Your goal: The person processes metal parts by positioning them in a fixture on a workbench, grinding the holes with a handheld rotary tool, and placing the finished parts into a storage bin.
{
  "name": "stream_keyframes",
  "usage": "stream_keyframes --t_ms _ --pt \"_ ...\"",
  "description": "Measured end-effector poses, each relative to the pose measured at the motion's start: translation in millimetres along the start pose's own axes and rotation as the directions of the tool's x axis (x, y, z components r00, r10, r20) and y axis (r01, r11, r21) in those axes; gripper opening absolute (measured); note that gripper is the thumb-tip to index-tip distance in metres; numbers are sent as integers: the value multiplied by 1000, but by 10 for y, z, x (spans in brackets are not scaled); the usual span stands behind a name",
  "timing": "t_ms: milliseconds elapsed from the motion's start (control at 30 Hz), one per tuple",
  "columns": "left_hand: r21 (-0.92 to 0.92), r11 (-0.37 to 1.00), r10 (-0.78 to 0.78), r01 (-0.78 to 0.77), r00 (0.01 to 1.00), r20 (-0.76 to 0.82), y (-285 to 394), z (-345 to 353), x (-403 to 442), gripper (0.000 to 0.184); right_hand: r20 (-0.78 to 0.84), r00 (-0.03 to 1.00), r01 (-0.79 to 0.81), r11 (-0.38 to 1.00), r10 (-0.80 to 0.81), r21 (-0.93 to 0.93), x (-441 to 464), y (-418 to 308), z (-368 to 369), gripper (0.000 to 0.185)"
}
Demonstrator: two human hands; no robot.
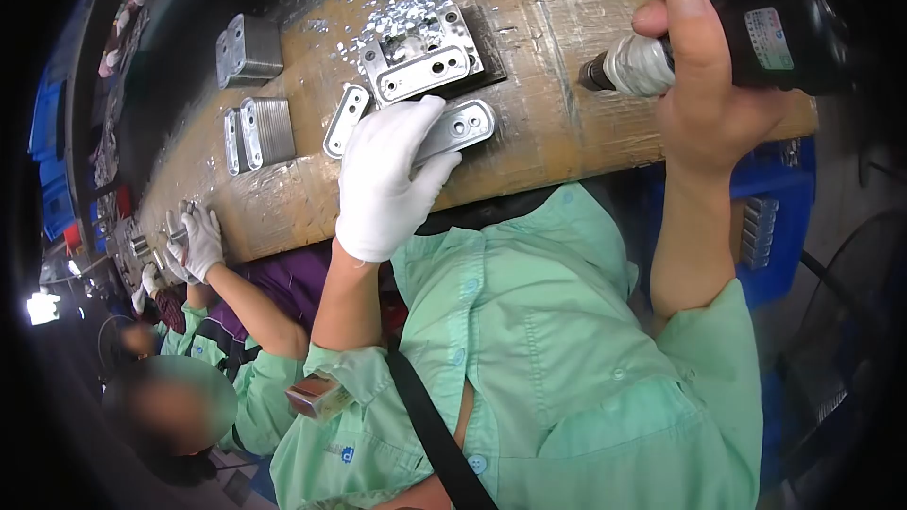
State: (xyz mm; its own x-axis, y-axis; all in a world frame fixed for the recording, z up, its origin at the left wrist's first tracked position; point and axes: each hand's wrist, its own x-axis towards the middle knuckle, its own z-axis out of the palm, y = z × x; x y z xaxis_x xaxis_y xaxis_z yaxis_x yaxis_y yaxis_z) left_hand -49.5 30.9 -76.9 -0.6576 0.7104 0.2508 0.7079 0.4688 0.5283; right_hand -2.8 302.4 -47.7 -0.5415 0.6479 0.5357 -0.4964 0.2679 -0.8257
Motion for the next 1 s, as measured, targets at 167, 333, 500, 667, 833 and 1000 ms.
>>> stream_keyframes --t_ms 167,333,500,667,833,1000 --pt "-102 994 -63 44 980 -191 -136 -123 88 51 -11 999 -40 999 40 35 34 11 -9 25" --pt "62 988 147 -140 978 -148 -614 75 324 29 -6 999 -47 998 47 47 72 16 30 23" --pt "34 989 146 -143 981 -131 -583 98 349 24 83 996 -28 983 43 -179 123 -129 203 25" --pt "22 987 160 -159 975 -155 -648 135 317 24 227 974 -38 973 -16 229 369 -248 460 26" --pt "15 982 189 -191 959 -210 -688 166 326 16 156 977 101 958 -147 270 140 -432 1260 30" --pt "9 980 196 -199 954 -225 -695 169 321 12 203 973 82 986 -111 144 67 -488 1353 30"
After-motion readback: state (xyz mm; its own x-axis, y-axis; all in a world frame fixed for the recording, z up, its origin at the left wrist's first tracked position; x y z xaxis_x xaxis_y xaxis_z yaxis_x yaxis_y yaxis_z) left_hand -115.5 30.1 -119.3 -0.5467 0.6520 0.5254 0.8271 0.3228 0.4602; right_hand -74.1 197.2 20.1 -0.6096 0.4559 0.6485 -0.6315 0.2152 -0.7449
